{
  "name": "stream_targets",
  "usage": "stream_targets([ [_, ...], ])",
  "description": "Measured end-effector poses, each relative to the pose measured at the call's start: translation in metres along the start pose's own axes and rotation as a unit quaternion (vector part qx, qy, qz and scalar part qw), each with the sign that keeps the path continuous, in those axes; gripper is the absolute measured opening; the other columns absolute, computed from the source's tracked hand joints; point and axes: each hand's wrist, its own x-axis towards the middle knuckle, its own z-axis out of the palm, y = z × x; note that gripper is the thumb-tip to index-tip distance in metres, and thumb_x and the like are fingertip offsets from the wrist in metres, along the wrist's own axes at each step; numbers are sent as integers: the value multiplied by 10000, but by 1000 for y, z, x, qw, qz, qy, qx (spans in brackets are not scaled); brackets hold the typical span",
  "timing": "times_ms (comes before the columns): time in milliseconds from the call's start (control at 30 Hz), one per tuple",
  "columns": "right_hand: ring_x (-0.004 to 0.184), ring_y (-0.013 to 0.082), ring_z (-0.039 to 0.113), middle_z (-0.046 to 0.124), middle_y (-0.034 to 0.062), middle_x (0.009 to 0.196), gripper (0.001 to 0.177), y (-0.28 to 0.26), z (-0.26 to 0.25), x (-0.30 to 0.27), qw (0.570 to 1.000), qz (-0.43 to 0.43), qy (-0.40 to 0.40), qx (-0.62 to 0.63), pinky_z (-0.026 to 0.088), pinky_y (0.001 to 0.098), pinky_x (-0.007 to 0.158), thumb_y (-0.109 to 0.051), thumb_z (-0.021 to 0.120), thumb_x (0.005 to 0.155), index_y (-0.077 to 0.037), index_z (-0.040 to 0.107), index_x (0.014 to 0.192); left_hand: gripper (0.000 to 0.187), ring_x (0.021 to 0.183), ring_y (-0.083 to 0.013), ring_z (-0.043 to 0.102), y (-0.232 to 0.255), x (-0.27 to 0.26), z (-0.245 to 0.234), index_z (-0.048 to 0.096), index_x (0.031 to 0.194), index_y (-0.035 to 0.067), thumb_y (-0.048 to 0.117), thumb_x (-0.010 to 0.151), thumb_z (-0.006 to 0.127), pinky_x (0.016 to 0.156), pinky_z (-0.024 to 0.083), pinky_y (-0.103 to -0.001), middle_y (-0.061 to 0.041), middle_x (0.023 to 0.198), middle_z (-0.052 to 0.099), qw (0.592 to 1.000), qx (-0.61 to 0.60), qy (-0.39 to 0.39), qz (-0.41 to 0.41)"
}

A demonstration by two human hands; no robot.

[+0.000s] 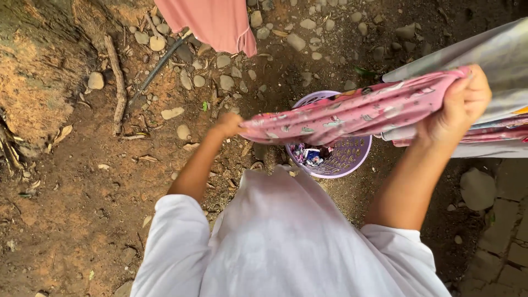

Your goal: Hanging various items of clothing from a laundry basket onto a clothesline using clothespins and hangers.

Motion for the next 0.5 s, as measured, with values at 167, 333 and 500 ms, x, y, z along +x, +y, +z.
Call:
stream_targets([
  [167, 669, 41, 432, 606, 12, 843, 286, -22, -77, -21, 968, 14, 14, -249, 297, 177, 602, -101, 692, 1194, 16, 589, 953, 299, 702, -200, 582, -45, -55, -77, 766, 868, 51, 342, 935, 743, 686, 574, -416, -94, 841, 735, 926, -310, 182, -113],
  [333, 710, 35, 443, 591, -26, 837, 242, -15, -120, -36, 915, 44, 44, -398, 356, 201, 659, -106, 664, 1182, 28, 620, 986, 208, 669, -148, 619, -51, -95, -132, 741, 892, 58, 255, 890, 807, 671, 522, -344, -73, 776, 702, 921, -262, 284, -46],
  [500, 753, 26, 443, 590, -40, 856, 209, 4, -133, -40, 902, 51, 53, -426, 369, 197, 689, -94, 650, 1166, 31, 631, 1000, 256, 634, -141, 647, -40, -100, -154, 698, 868, 5, 230, 982, 746, 568, 540, -294, -86, 768, 704, 889, -322, 324, 14],
])
